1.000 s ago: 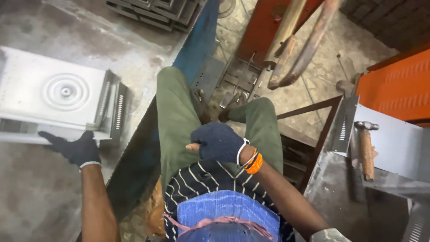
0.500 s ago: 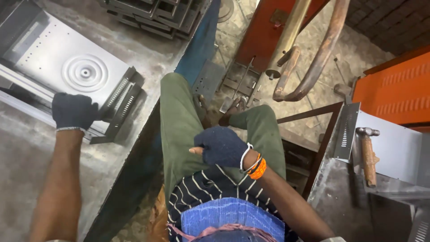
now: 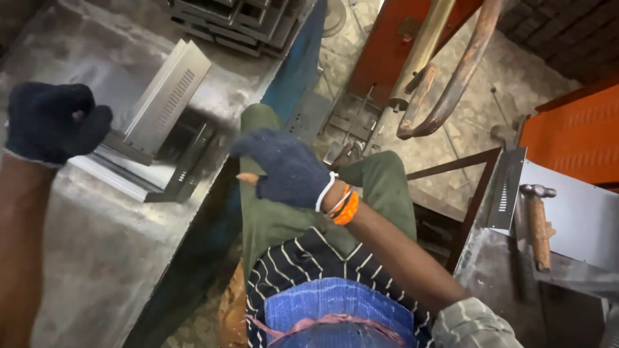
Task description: Assembling and spot welding metal enclosures and panels at a factory workstation.
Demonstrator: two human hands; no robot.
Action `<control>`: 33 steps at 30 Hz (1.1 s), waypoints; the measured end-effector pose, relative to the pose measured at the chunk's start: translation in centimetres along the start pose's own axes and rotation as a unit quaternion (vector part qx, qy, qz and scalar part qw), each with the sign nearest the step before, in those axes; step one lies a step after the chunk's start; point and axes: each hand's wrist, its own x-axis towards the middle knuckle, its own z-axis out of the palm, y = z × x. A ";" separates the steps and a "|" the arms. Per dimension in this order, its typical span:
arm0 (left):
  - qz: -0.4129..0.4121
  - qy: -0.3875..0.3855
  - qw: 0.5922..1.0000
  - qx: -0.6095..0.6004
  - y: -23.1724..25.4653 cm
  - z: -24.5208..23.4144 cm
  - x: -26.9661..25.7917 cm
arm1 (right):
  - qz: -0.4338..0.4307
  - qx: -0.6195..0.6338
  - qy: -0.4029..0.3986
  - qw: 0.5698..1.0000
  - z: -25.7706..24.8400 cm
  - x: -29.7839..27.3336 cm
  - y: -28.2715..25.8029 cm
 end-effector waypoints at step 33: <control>-0.106 -0.107 0.711 -0.687 45.8 9.4 17.2 | 0.076 0.512 0.605 0.604 -4.4 -21.9 -1.1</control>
